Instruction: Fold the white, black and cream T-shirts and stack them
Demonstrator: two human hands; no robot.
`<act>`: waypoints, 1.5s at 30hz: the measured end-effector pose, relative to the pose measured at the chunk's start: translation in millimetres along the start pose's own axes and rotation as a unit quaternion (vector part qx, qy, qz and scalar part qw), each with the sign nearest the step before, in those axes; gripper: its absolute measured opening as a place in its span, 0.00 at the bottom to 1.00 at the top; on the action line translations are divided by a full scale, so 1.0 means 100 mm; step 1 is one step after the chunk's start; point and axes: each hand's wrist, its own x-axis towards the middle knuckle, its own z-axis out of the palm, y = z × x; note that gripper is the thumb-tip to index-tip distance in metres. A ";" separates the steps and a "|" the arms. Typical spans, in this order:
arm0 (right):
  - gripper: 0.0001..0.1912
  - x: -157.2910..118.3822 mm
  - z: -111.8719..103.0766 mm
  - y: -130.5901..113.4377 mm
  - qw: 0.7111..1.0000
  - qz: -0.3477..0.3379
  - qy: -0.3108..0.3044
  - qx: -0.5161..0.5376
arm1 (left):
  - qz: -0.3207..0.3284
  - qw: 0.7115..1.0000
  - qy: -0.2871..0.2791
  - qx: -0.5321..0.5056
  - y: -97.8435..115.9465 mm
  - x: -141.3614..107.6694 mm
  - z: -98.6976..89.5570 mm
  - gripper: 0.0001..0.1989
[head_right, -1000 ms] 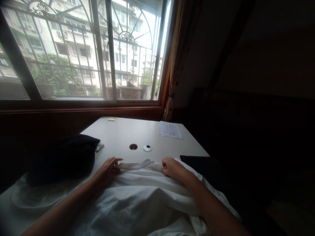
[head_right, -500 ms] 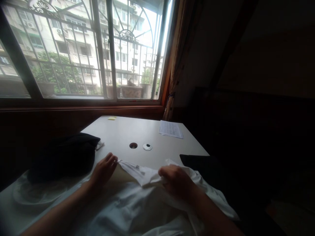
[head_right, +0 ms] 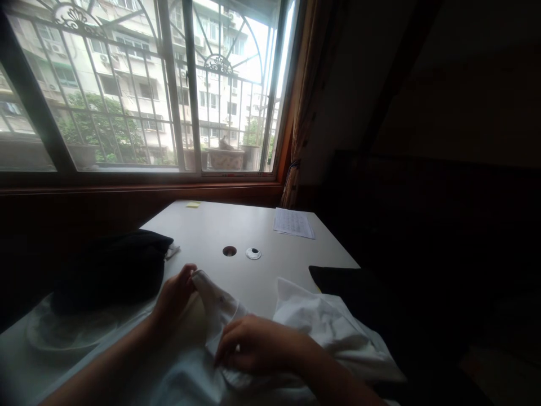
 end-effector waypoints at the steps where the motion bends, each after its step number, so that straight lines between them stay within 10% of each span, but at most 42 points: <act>1: 0.10 0.06 -0.05 0.03 0.999 -0.001 0.048 -0.004 | -0.001 1.000 0.007 -0.002 0.01 -0.01 0.00 0.03; 6: 0.11 0.26 -0.30 0.42 0.950 0.111 0.285 -0.062 | -0.005 1.000 0.004 -0.030 0.08 -0.02 -0.01 0.08; 10: 0.11 0.19 -0.30 0.66 0.947 0.254 0.180 -0.079 | 0.005 1.000 0.003 -0.024 0.08 0.03 -0.03 0.10; 15: 0.11 0.05 -0.27 0.54 0.976 0.210 0.059 0.006 | 0.011 0.998 -0.022 -0.058 0.15 0.27 -0.01 0.09; 26: 0.48 0.14 0.07 0.45 0.959 0.155 0.105 0.214 | 0.063 0.902 -0.225 -0.364 1.01 0.70 0.32 0.22; 31: 0.43 0.15 0.12 0.63 0.929 0.086 0.147 0.328 | 0.004 0.921 -0.189 -0.342 0.74 0.52 0.02 0.20; 35: 0.25 0.07 -0.09 0.57 0.966 0.097 0.140 0.192 | -0.018 0.974 -0.147 -0.173 0.48 0.19 -0.23 0.18; 40: 0.14 -0.29 -0.46 0.54 0.973 0.199 0.089 -0.074 | 0.102 0.946 -0.305 -0.041 0.60 -0.42 -0.47 0.12; 45: 0.15 -0.67 -0.48 0.65 0.930 0.336 0.106 -0.099 | 0.231 0.923 -0.303 0.047 0.72 -0.76 -0.44 0.20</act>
